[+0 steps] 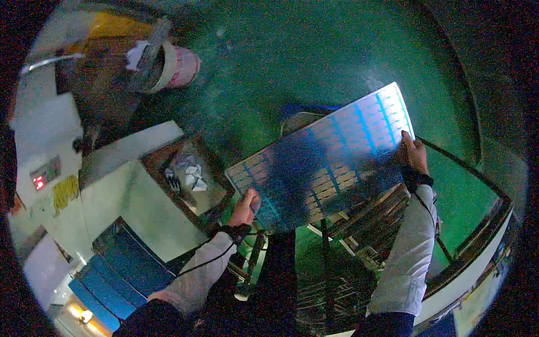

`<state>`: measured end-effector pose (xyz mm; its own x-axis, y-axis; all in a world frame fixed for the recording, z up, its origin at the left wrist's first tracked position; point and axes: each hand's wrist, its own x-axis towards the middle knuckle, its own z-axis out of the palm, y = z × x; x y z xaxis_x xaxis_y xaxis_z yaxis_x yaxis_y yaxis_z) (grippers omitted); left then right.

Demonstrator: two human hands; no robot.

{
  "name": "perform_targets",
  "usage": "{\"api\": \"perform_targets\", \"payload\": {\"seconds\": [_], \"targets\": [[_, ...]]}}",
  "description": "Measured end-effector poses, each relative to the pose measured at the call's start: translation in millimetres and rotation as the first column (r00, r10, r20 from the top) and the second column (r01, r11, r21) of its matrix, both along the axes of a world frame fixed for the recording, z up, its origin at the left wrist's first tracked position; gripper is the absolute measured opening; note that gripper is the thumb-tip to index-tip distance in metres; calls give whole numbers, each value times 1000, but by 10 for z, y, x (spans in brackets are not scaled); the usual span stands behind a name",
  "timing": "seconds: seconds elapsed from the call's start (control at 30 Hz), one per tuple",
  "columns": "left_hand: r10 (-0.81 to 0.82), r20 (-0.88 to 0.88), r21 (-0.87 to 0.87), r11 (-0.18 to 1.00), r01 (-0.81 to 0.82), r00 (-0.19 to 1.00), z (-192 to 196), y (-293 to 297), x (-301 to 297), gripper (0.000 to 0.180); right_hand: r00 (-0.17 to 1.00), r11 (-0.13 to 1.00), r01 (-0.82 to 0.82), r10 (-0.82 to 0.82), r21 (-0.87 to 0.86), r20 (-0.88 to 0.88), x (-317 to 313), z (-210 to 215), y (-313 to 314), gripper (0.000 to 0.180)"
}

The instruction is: Feeding thin rectangular sheets into an industrial processing machine and managing stacks.

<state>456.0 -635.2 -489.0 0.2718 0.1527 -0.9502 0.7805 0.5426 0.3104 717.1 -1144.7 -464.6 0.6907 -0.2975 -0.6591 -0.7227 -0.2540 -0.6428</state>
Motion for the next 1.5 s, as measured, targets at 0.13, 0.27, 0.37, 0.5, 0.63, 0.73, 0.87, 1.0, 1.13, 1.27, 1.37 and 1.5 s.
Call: {"api": "perform_targets", "payload": {"seconds": [0.13, 0.27, 0.37, 0.5, 0.63, 0.73, 0.87, 1.0, 1.13, 1.27, 1.37, 1.5], "targets": [[-64, -27, 81, 995, 66, 998, 181, 184, 72, 34, 988, 984, -137, 143, -113, 49, -306, 367, 26, 43], [-271, -45, 95, 957, 274, 962, 695, 837, 194, 42, 959, 868, -281, 262, -408, -103, -711, 996, 555, 56], [-328, 7, 211, 924, 319, 945, 1154, 1366, -18, 42, 921, 850, -353, 243, -391, -303, -937, 1421, 1244, 66], [-213, -88, 325, 917, 230, 973, 1838, 2034, -169, 39, 920, 817, -382, 380, -431, -96, -1602, 877, 1448, 72], [-168, -56, 440, 881, 175, 984, 2171, 3002, -940, 38, 851, 787, -502, 523, -359, -41, -1962, 880, 2296, 74], [-72, -18, 423, 903, 72, 997, 2113, 3401, -1650, 37, 768, 689, -640, 582, -340, -266, -1825, 1107, 2807, 71], [-14, -49, 501, 864, 37, 999, 2527, 4173, -2277, 37, 787, 756, -616, 602, -222, -134, -2095, 1346, 4024, 68], [-120, 77, 677, 735, 37, 990, 2050, 3459, -2386, 37, 708, 714, -700, 691, -12, -149, -1547, 1360, 3819, 62], [-345, -64, 833, 498, 241, 936, 1593, 3725, -2758, 36, 560, 564, -822, 826, -82, 67, -1291, 772, 3677, 53], [67, -65, 455, 890, -30, 996, 1630, 3640, -2482, 34, 476, 384, -833, 865, -398, -161, -1201, 896, 3835, 54], [245, -127, 304, 932, -198, 961, 1448, 3645, -2597, 34, 526, 482, -845, 827, -230, -198, -1231, 1251, 4087, 38], [194, -61, 280, 945, -169, 979, 1208, 3698, -2760, 36, 384, 317, -908, 890, -273, -244, -1144, 1707, 4427, 32]]}}
